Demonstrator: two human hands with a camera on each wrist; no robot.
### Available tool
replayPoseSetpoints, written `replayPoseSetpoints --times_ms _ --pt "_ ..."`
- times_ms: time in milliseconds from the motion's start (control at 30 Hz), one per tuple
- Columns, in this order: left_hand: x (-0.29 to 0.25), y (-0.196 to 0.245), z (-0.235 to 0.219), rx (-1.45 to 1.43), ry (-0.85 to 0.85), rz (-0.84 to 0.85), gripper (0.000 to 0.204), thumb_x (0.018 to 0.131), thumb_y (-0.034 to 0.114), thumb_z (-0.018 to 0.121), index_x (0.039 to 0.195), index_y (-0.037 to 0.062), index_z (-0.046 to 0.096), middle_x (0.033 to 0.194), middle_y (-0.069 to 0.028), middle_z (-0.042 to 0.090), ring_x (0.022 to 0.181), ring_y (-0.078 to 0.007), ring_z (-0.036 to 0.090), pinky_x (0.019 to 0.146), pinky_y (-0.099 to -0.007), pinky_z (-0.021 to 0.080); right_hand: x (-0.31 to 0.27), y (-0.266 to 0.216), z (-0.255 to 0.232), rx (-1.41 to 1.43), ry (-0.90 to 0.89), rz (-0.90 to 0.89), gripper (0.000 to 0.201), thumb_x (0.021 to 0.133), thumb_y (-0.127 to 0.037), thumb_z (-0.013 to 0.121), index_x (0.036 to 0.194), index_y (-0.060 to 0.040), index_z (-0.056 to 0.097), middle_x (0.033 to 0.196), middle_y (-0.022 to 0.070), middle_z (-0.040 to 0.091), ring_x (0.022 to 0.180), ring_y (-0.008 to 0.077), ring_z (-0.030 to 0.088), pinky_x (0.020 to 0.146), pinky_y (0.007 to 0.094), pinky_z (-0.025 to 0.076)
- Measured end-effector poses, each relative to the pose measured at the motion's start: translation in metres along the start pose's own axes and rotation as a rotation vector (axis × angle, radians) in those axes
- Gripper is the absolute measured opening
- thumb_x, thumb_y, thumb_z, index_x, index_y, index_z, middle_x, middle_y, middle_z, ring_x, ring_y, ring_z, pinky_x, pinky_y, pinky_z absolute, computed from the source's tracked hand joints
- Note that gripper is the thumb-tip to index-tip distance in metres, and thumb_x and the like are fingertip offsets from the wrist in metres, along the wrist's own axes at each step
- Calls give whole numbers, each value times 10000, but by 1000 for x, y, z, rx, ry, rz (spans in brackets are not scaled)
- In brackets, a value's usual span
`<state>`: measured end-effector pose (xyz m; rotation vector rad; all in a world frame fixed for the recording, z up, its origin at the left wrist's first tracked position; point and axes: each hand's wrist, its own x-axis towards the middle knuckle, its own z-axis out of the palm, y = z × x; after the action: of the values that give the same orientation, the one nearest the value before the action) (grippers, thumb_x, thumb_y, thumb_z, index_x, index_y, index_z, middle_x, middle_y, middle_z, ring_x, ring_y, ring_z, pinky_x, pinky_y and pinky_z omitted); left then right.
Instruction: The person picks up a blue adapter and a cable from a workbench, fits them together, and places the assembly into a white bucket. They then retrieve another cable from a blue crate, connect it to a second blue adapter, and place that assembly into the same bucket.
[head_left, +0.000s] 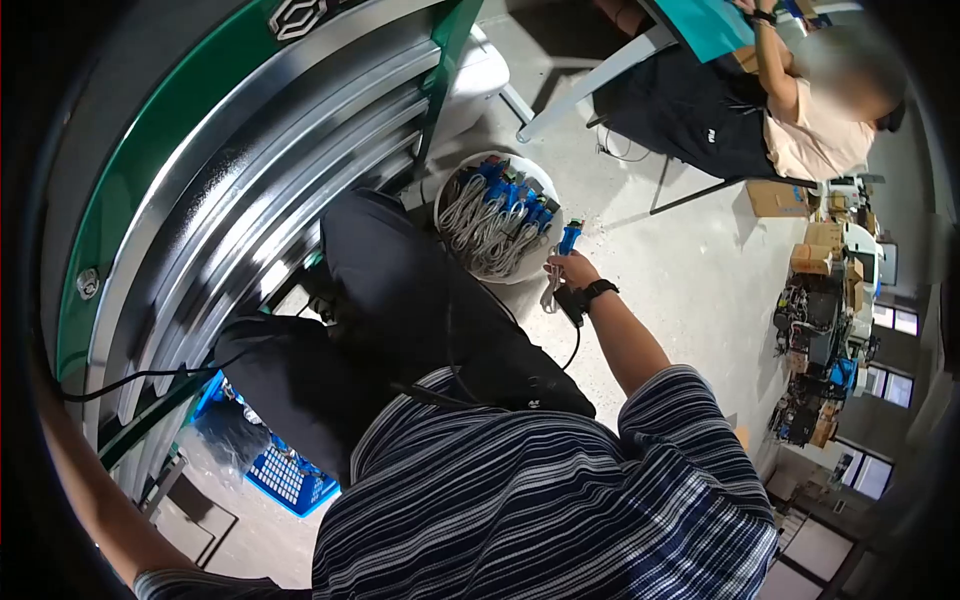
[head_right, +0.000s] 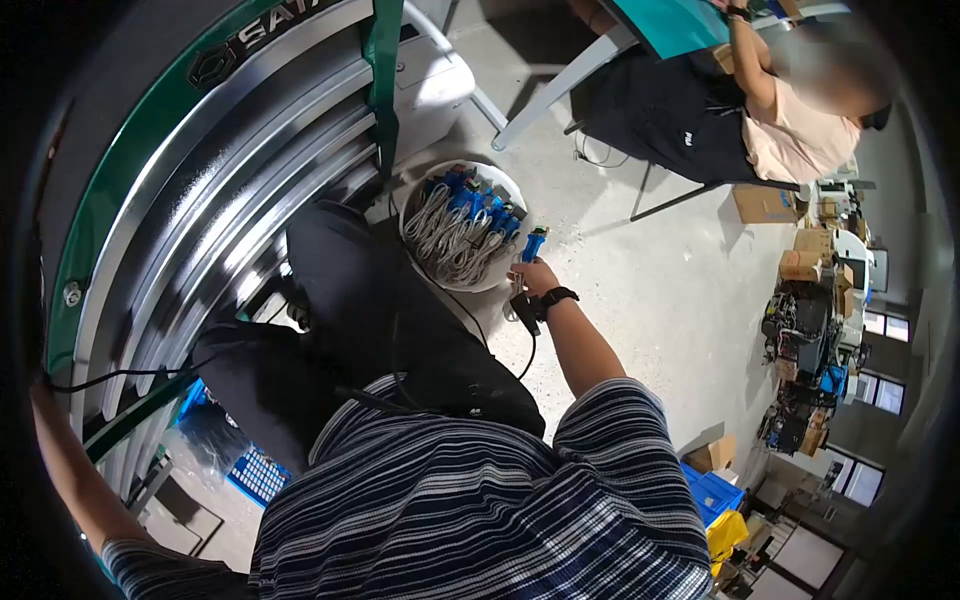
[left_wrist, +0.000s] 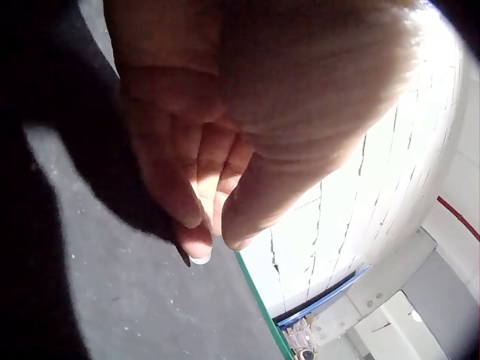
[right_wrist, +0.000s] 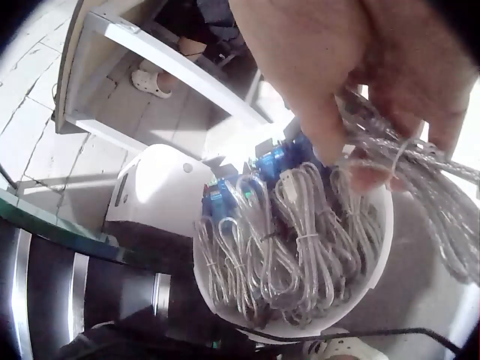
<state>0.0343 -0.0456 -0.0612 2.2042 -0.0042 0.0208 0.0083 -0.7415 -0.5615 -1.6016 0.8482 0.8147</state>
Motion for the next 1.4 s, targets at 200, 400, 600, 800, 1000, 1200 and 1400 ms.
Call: replayPoseSetpoints --times_ms 200,400,600,800,1000,1200,1400 --pt "1 -10 -5 18 14 -39 172 901 99 658 1070 69 662 988 -36 692 830 -105 623 685 -204 469 18 -9 21 -27 58 -111 477 861 -165 652 1284 -126 435 1063 66 628 958 216 635 750 420 492" --pt "3 -12 -10 -135 -65 -82 190 913 75 625 1098 44 648 998 -64 679 849 -124 606 735 -230 467 62 34 42 -426 94 -107 435 813 -82 685 1201 -13 501 915 83 634 777 213 633 650 332 504" --pt "-8 -14 -6 -89 -64 -82 186 916 86 621 1095 45 645 994 -61 673 847 -123 602 734 -231 463 32 21 58 -17 -134 4 274 861 -229 682 1038 -38 596 857 24 609 602 85 528 559 205 472" --pt "-17 -20 -2 -86 -51 -85 182 919 98 616 1091 46 642 991 -58 667 844 -121 597 732 -232 460 55 9 80 -278 26 -246 307 797 -169 761 1018 6 640 886 81 657 665 165 640 507 261 509" --pt "-17 -23 5 -89 -54 -89 180 921 109 612 1088 46 639 987 -56 661 842 -120 593 731 -233 457 63 -8 87 -642 34 -357 378 758 -269 763 904 57 640 850 178 672 620 280 648 562 320 531" --pt "-17 -21 10 -79 -59 -83 178 924 120 608 1085 47 636 983 -53 655 840 -118 588 729 -234 453 45 -7 118 -963 330 -501 741 724 -348 717 1170 162 417 1156 339 559 1092 457 561 939 487 453" --pt "-10 -23 18 -82 -73 -83 178 927 131 603 1081 48 633 980 -51 649 837 -116 584 728 -234 450 70 -3 92 -588 -13 -381 654 724 -201 786 1185 118 448 1099 208 607 971 275 628 766 325 519"
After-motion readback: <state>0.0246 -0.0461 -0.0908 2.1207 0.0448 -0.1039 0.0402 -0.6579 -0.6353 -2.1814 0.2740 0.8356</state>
